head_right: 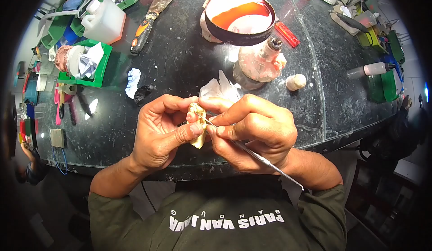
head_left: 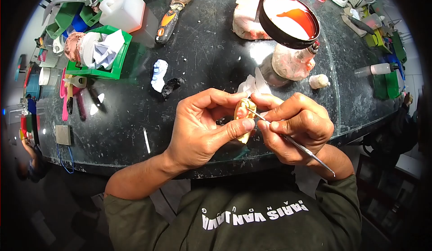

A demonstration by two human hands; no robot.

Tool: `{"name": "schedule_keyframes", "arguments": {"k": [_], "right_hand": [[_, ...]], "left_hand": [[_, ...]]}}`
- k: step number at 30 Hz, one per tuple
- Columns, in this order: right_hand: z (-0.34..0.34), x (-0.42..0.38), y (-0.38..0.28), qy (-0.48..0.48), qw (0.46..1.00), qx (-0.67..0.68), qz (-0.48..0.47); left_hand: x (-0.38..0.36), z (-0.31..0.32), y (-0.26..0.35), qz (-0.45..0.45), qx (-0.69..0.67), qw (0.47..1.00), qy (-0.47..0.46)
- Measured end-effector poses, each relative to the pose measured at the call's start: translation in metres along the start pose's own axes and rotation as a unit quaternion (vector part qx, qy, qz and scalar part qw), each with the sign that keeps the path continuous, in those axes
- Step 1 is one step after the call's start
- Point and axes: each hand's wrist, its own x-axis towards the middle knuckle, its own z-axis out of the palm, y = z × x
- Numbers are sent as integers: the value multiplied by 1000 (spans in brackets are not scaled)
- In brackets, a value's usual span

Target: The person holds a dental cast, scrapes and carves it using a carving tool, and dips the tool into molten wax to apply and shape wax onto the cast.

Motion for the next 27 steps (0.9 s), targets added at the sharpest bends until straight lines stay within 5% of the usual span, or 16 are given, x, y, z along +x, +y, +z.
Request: {"name": "schedule_keyframes", "arguments": {"k": [27], "right_hand": [[-7,-1,-7,-56,997,-33,-33]], "left_hand": [[-2,2,7,-59,-74,995,-25]]}}
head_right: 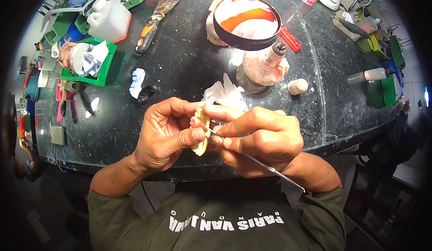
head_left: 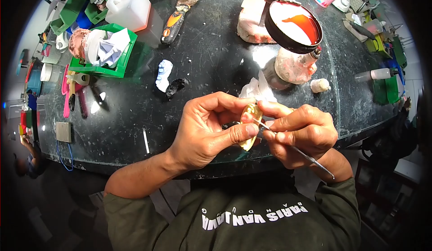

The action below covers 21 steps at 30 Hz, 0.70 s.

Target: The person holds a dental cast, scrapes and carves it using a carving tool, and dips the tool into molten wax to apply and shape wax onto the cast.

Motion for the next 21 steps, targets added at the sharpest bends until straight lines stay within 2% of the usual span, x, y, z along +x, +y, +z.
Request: {"name": "schedule_keyframes", "arguments": {"k": [21], "right_hand": [[-3,4,-1,7,999,39,35]], "left_hand": [[2,-2,-3,46,53,998,6]]}}
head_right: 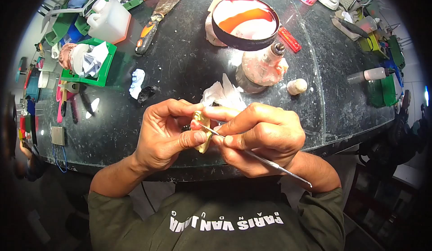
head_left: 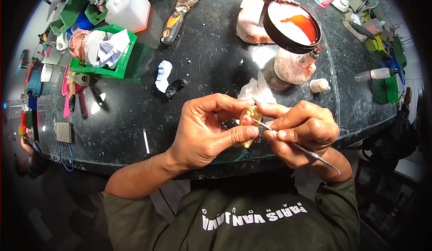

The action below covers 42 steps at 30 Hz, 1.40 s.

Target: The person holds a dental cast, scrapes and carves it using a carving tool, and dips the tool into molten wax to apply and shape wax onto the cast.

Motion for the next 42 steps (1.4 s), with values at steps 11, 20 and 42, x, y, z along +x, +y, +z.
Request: {"name": "schedule_keyframes", "arguments": {"k": [11,20,42], "right_hand": [[-3,2,-1,-18,999,26,16],[0,1,2,6,1000,22,15],[5,0,5,45,999,-3,20]], "left_hand": [[1,-1,0,20,37,999,0],[1,0,-2,33,60,998,6],[1,2,-2,-29,-5,1000,6]]}}
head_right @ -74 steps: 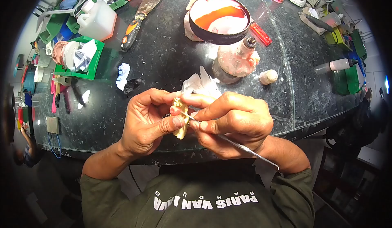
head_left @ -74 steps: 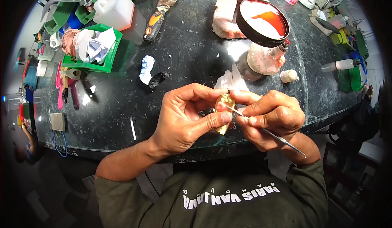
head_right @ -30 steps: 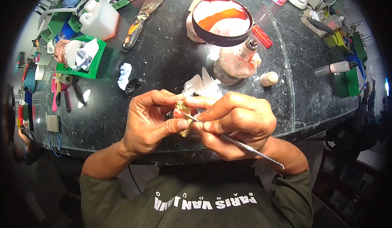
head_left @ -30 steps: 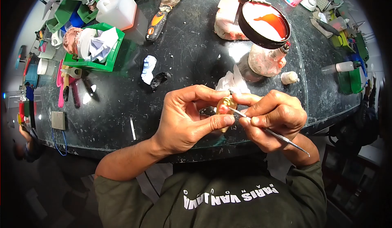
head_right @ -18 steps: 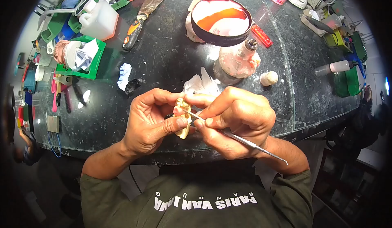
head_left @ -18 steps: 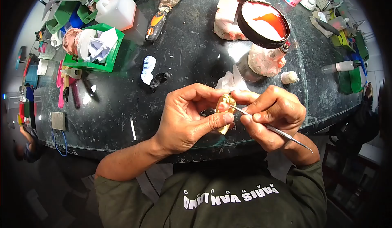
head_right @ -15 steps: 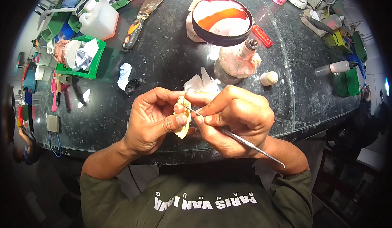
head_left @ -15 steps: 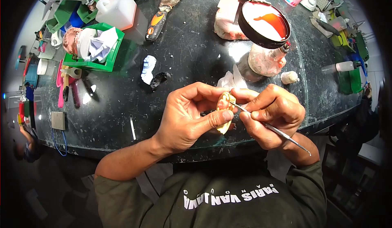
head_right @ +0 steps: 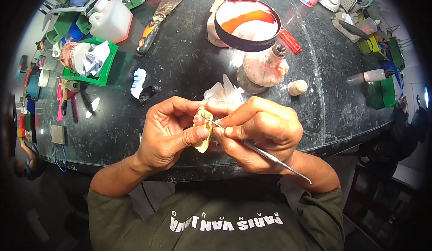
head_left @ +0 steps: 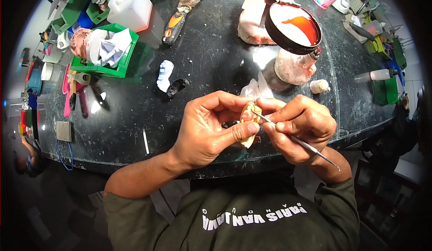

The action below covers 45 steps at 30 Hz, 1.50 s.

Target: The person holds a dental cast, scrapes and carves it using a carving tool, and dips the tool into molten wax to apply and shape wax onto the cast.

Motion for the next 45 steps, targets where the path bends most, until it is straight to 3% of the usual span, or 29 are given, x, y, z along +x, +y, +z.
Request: {"name": "schedule_keyframes", "arguments": {"k": [6,16,19,31,37,39,41,45], "right_hand": [[0,1,0,-2,1000,19,-6],[-4,2,-1,-82,994,-15,-65],[1,-2,3,-16,996,-41,-77],[0,4,0,-62,995,-43,-66],[-4,3,1,-33,997,61,25],[-4,-3,2,20,980,167,107],[-5,-7,5,54,971,205,111],[5,-6,3,37,994,77,72]], "left_hand": [[-1,-1,1,2,4,1000,2],[-2,-4,4,-14,-8,1000,-12],[-2,-3,5,-25,-22,999,-23],[-1,-3,6,16,50,999,11],[-1,0,12,55,128,990,16],[0,-1,13,55,147,987,17],[0,-1,13,54,171,983,21],[0,5,13,59,180,981,42]]}}
